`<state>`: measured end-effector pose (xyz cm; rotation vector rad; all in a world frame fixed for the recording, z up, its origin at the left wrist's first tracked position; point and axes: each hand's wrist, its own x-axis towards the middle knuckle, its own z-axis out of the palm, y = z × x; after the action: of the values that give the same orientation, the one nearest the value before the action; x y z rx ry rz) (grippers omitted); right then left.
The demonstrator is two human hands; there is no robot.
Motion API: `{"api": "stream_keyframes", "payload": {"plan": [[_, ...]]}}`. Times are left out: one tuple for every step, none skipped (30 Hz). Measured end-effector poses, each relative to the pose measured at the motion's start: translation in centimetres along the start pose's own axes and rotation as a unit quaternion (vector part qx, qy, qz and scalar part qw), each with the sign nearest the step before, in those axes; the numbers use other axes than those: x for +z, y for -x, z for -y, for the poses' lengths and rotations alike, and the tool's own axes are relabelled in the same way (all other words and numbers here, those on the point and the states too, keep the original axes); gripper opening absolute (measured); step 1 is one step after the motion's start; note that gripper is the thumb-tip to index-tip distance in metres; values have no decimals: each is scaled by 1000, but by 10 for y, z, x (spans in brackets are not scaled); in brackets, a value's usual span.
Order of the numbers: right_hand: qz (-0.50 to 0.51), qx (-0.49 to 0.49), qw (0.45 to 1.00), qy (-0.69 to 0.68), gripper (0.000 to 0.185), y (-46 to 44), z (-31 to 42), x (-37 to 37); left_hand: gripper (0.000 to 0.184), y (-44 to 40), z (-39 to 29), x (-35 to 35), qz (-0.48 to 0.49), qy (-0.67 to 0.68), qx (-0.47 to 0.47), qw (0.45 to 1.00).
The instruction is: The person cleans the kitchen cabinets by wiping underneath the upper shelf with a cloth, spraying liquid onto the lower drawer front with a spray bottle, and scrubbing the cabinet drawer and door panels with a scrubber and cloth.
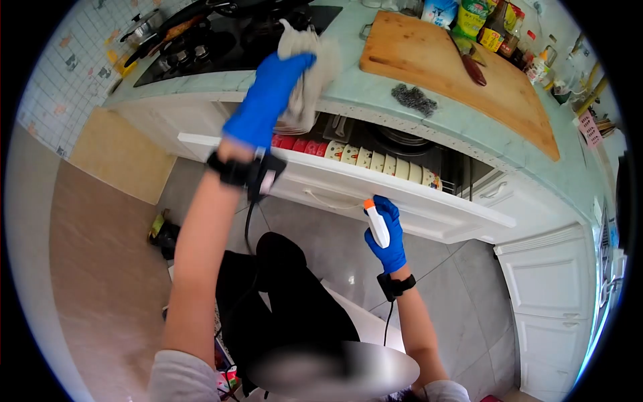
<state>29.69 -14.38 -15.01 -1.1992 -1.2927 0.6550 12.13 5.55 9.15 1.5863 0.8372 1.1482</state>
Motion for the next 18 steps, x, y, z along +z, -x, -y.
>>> {"api": "stream_keyframes", "payload": {"plan": [[7, -43, 998, 40, 45, 1, -4, -2, 33, -12, -18, 11, -33, 1, -94, 995], [14, -84, 993, 80, 49, -1, 1, -3, 33, -26, -14, 11, -30, 6, -90, 996], [26, -90, 989, 113, 49, -1, 8, -6, 36, -45, -2, 9, 32, 57, -79, 995], [25, -78, 991, 102, 49, 1, 4, -5, 39, -68, 14, 9, 96, 107, -71, 987], [24, -81, 992, 95, 50, 2, 3, -4, 45, -82, 9, 20, 28, 50, -194, 979], [23, -86, 992, 87, 50, 2, 4, -4, 50, -82, 11, 26, -5, -20, -204, 979], [19, -88, 992, 90, 50, 2, 6, -5, 53, -102, 29, 26, -3, -26, -225, 974], [21, -88, 991, 100, 50, 1, 9, -5, 56, -123, 47, 26, 0, -33, -245, 969], [23, -86, 990, 110, 51, 0, 12, -6, 56, -126, 45, 32, 4, -30, -241, 970], [22, -86, 990, 114, 51, 0, 14, -7, 57, -127, 46, 36, -21, -81, -180, 980], [15, -79, 990, 114, 50, 0, 15, -7, 59, -127, 46, 39, -46, -131, -118, 983], [9, -69, 991, 114, 50, 1, 16, -7, 59, -134, 47, 38, -44, -129, -119, 983], [10, -66, 991, 115, 50, 3, 17, -6, 59, -149, 52, 32, -65, -186, -75, 978], [6, -60, 992, 106, 49, 4, 19, -5, 60, -141, 40, 30, -86, -242, -30, 966], [3, -55, 994, 97, 49, 4, 20, -4, 62, -131, 28, 25, -72, -308, -42, 948], [7, -54, 994, 96, 49, 3, 22, -2, 62, -133, 28, 15, -74, -309, -46, 947], [5, -50, 993, 109, 49, 4, 23, 0, 62, -133, 28, 1, -80, -363, 17, 928], [6, -42, 992, 120, 49, 8, 25, 2, 62, -128, 33, -10, -83, -415, 74, 903]]}}
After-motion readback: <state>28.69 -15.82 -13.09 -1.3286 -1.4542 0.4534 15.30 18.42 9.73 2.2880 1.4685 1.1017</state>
